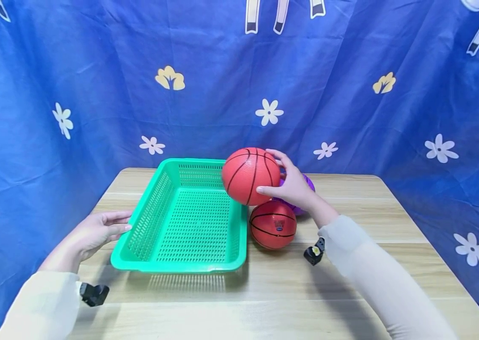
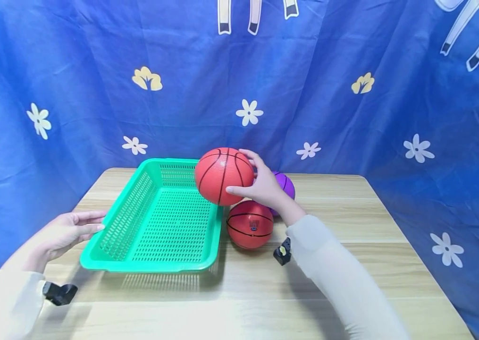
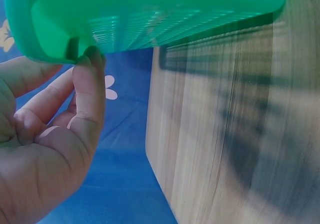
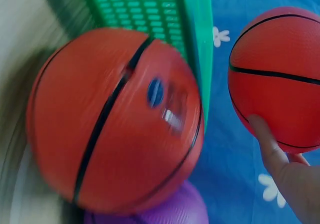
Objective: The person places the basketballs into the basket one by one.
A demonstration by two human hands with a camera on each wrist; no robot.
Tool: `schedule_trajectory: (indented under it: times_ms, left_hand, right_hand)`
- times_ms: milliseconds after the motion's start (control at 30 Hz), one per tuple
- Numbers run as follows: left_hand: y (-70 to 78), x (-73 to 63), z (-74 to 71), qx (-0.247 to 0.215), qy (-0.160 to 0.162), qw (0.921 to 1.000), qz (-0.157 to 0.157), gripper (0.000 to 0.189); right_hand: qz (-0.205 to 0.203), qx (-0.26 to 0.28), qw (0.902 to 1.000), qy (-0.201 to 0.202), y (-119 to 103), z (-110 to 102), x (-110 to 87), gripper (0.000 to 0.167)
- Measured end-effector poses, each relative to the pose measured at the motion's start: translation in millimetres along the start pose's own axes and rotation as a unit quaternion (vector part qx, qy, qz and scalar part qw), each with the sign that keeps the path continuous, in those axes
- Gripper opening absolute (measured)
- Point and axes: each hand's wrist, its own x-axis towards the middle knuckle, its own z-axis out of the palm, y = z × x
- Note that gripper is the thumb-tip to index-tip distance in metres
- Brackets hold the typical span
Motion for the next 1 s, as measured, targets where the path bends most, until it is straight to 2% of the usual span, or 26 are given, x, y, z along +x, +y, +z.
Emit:
schedule_trajectory:
  times_ms: [300, 433, 567, 733, 1000]
  left_hand:
    - [-0.4, 1.1, 0.4, -0.001, 0.002, 1.0000, 0.001, 0.062]
    - [-0.2, 0.3, 0.0, 0.001, 0.002, 1.0000, -0.001, 0.063]
    - [0.1, -0.6, 0.1, 0.010, 0.001, 0.9999, -0.003, 0.063]
    - [0.4, -1.6, 1.4, 0.015, 0.002, 0.9999, -0.001, 0.062]
    - [0.5, -2.1, 1.5, 0.009, 0.011, 0.9999, 0.004, 0.061]
  right_hand:
    - [0.015, -0.002, 0.9999, -0.005, -13.9, 37.7, 29.0, 0.084]
    - [0.026, 0.026, 0.9993, -0.006, -16.3, 53.8, 41.3, 0.084]
    - [0.042, 0.047, 0.9980, -0.008, -16.1, 69.9, 52.3, 0.084]
    - [0.049, 0.037, 0.9981, -0.009, -16.0, 88.3, 64.0, 0.084]
    - [0.059, 0.053, 0.9969, -0.006, -14.0, 110.9, 83.3, 0.084]
